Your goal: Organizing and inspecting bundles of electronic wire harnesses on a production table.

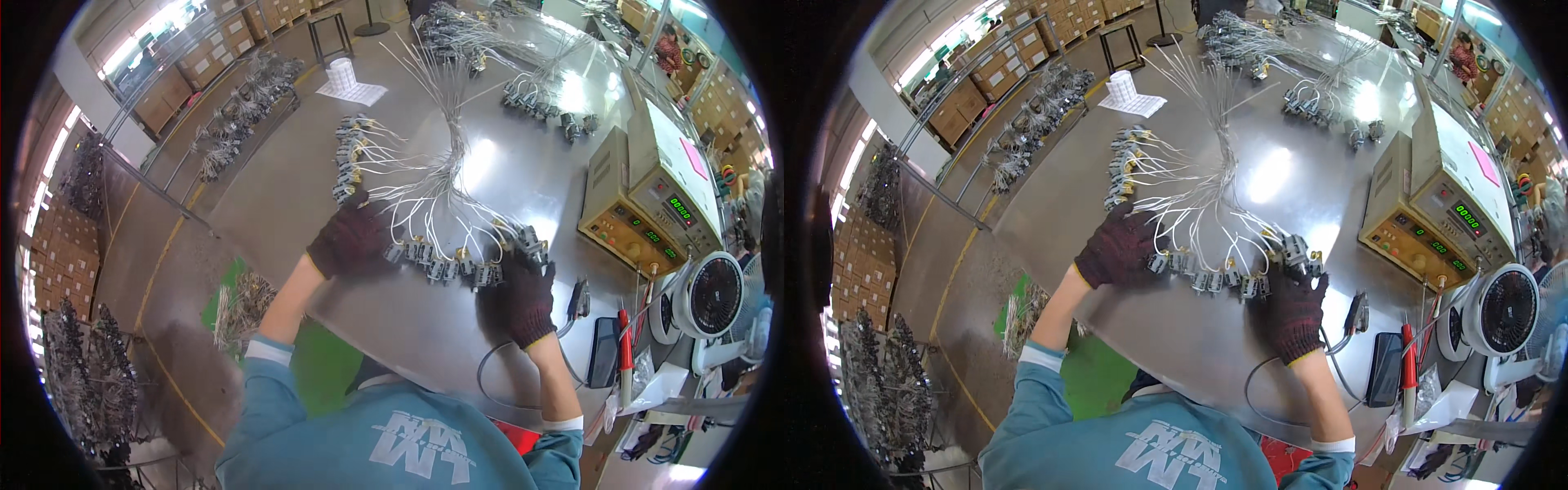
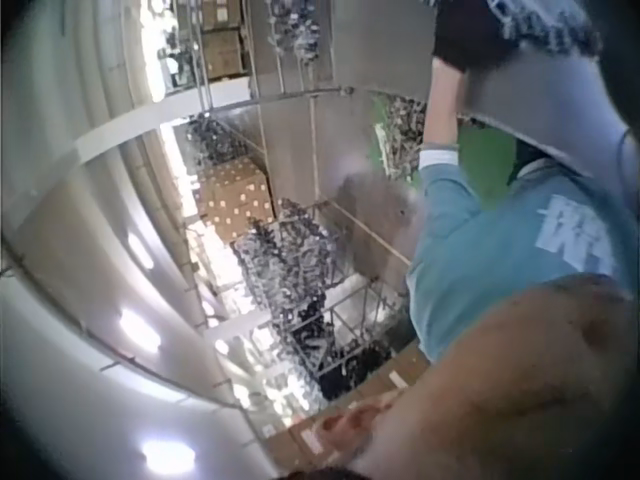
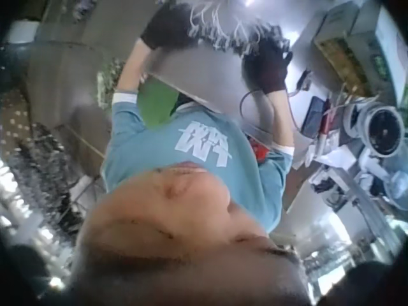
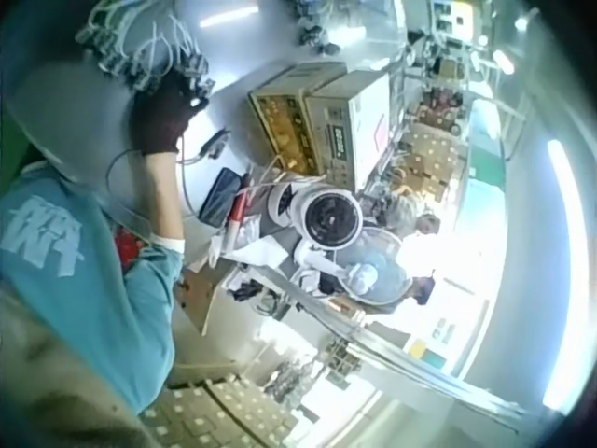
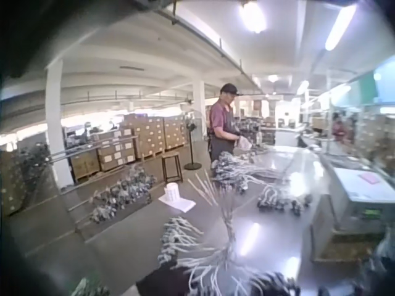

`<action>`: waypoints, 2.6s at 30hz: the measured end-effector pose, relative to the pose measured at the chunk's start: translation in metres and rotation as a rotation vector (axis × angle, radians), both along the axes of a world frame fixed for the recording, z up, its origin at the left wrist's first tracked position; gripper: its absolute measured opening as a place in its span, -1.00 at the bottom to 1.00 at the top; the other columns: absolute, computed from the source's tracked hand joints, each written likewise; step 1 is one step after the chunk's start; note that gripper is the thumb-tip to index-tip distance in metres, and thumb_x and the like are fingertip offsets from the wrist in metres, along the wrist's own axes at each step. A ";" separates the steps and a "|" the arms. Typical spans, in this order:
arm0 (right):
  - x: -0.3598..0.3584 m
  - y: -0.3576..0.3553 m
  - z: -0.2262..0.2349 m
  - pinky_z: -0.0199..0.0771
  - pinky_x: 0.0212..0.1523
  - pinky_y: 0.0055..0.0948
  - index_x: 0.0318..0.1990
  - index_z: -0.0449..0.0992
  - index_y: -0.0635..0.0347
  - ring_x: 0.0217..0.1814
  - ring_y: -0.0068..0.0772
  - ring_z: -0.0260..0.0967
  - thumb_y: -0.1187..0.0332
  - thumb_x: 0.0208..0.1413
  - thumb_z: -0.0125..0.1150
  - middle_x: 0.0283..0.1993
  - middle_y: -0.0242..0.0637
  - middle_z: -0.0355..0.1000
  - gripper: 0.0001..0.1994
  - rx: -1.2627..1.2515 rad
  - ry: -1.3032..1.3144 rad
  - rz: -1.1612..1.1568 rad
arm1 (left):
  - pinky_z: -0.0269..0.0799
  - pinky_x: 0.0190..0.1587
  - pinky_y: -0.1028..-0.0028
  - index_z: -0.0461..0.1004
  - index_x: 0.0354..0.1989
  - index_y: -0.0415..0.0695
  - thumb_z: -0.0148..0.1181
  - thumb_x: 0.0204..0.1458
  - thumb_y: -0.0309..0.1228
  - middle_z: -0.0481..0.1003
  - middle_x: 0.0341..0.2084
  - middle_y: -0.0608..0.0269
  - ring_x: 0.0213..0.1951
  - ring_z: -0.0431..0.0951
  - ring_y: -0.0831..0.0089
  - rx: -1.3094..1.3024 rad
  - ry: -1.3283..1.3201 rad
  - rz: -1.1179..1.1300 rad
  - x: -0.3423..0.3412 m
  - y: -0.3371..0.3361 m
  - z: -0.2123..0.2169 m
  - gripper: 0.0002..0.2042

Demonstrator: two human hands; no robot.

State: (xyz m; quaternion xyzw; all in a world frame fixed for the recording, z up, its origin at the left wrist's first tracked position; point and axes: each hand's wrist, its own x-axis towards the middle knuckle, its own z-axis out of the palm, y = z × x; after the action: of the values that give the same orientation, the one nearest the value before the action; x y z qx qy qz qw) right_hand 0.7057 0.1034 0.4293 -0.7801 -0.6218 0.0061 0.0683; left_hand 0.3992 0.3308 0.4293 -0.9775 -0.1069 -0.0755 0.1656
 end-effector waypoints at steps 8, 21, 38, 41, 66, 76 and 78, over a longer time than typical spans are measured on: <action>0.016 -0.037 0.047 0.59 0.16 -0.11 0.17 0.65 0.18 0.04 -0.10 0.65 0.18 0.01 0.65 -0.09 -0.23 0.70 -0.43 0.480 0.245 -0.050 | 0.21 0.48 -0.10 0.57 0.13 0.01 0.48 0.01 0.02 0.56 0.20 0.15 0.35 0.45 0.00 -0.527 -0.535 0.244 0.008 -0.070 0.012 -0.44; 0.006 0.015 0.032 0.63 0.15 -0.09 0.35 0.50 0.17 0.16 0.12 0.61 0.17 0.15 0.53 0.14 0.04 0.62 -0.37 0.374 0.309 -0.016 | 0.06 0.50 -0.10 0.35 0.46 -0.07 0.15 0.18 0.13 0.39 0.39 0.07 0.40 0.27 -0.12 -0.327 -0.212 0.154 0.162 -0.096 -0.012 -0.25; 0.095 0.030 0.008 0.62 0.04 -0.25 0.14 0.58 0.23 -0.05 -0.23 0.67 0.34 0.28 0.46 -0.09 -0.15 0.69 -0.65 0.463 0.419 -0.143 | 0.36 -0.40 0.08 0.34 0.31 -0.50 0.14 0.10 -0.35 0.47 -0.57 0.00 -0.54 0.48 0.06 -0.385 -0.640 -0.245 0.201 -0.077 -0.044 -0.38; 0.117 0.034 -0.003 0.62 0.03 -0.24 0.11 0.60 0.23 -0.06 -0.22 0.66 0.32 0.29 0.46 -0.08 -0.15 0.69 -0.68 0.517 0.494 -0.182 | 0.34 -0.44 0.10 0.38 0.14 -0.61 0.11 0.00 -0.39 0.43 -0.65 -0.02 -0.58 0.48 0.03 -0.058 -0.608 -0.169 0.203 -0.082 -0.043 -0.43; 0.133 0.030 -0.010 0.42 0.36 -0.10 0.47 0.24 0.50 0.34 -0.03 0.44 -0.02 0.55 0.10 0.37 0.17 0.43 -0.31 0.492 0.591 -0.150 | 0.40 -0.37 0.07 0.42 0.09 -0.53 0.27 -0.11 -0.21 0.51 -0.55 0.06 -0.49 0.58 0.03 -0.105 -0.732 -0.182 0.251 -0.077 -0.095 -0.34; 0.171 0.039 -0.047 0.51 0.17 -0.33 0.20 0.47 0.34 0.05 -0.38 0.51 0.39 0.46 0.25 0.08 -0.21 0.57 -0.71 0.483 0.571 -0.042 | 0.50 -0.30 0.02 0.08 0.57 -0.37 0.30 0.09 -0.31 0.62 -0.47 -0.02 -0.43 0.60 -0.03 -0.556 -0.325 -0.157 0.194 -0.068 -0.010 -0.13; 0.138 0.044 -0.025 0.50 0.19 -0.33 0.22 0.48 0.31 0.06 -0.38 0.51 0.41 0.40 0.31 0.08 -0.21 0.57 -0.67 0.459 0.675 -0.060 | 0.57 -0.26 -0.03 0.02 0.55 -0.46 0.29 0.03 -0.35 0.64 -0.42 -0.10 -0.33 0.69 -0.12 -0.628 -0.250 -0.163 0.178 -0.065 0.006 -0.09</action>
State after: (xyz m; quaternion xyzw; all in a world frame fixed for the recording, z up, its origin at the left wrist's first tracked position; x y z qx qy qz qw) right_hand 0.8434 0.1471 0.4048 -0.7166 -0.5266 0.1210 0.4411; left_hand 0.5772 0.2659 0.4357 -0.9692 -0.0661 -0.1711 -0.1642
